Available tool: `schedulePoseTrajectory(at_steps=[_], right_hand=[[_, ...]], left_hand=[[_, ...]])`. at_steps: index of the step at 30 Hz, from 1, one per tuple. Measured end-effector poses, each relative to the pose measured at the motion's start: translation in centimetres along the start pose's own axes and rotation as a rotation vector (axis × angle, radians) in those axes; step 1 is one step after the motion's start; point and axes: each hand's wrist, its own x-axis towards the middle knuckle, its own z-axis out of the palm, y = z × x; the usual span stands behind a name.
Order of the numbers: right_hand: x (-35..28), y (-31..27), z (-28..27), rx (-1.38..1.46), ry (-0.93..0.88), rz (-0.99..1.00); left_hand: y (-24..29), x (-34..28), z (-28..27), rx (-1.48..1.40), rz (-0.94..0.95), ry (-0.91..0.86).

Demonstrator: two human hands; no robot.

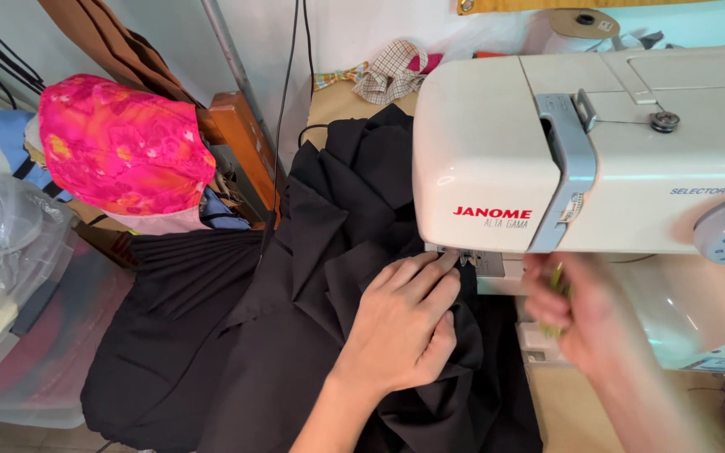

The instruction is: A person uses a seam ripper to unpick stitches on a black garment and adjusts the settings on a Janome sewing machine.

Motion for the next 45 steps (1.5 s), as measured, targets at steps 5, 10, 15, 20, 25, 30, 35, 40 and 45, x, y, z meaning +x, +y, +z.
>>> schedulePoseTrajectory(at_steps=[5,10,15,20,25,30,35,40,45], right_hand=[[2.5,-2.3,2.0,0.049,-0.015,-0.038],[3.9,-1.1,1.0,0.013,0.085,-0.134],[3.5,-0.6,0.5,-0.121,0.095,0.026],[2.7,-1.9,2.1,-0.07,-0.192,-0.072],[1.9,-1.4,1.7,-0.226,-0.162,0.093],[-4.1,-1.0,1.4,-0.684,0.055,-0.184],[-8.4,-0.6,-3.6,-1.194,0.332,-0.796],[-7.4,3.7,-13.3,-1.029,0.672,-0.878],[-5.6,6.4,-19.4,-1.143,0.927,-0.702]], left_hand=[[-0.4,-0.2,-0.3,-0.062,-0.017,-0.045],[-0.5,0.0,-0.6,-0.184,-0.035,-0.076],[-0.4,0.0,-0.4,-0.205,-0.054,-0.093],[-0.2,0.0,-0.4,-0.224,-0.062,-0.096],[0.0,-0.1,-0.1,-0.161,-0.059,-0.087],[0.2,0.0,-0.2,-0.131,-0.064,-0.097],[0.1,-0.2,-0.1,-0.146,-0.07,-0.102],[0.2,-0.2,0.0,-0.158,-0.093,-0.121],[-0.2,-0.3,0.0,-0.218,-0.093,-0.093]])
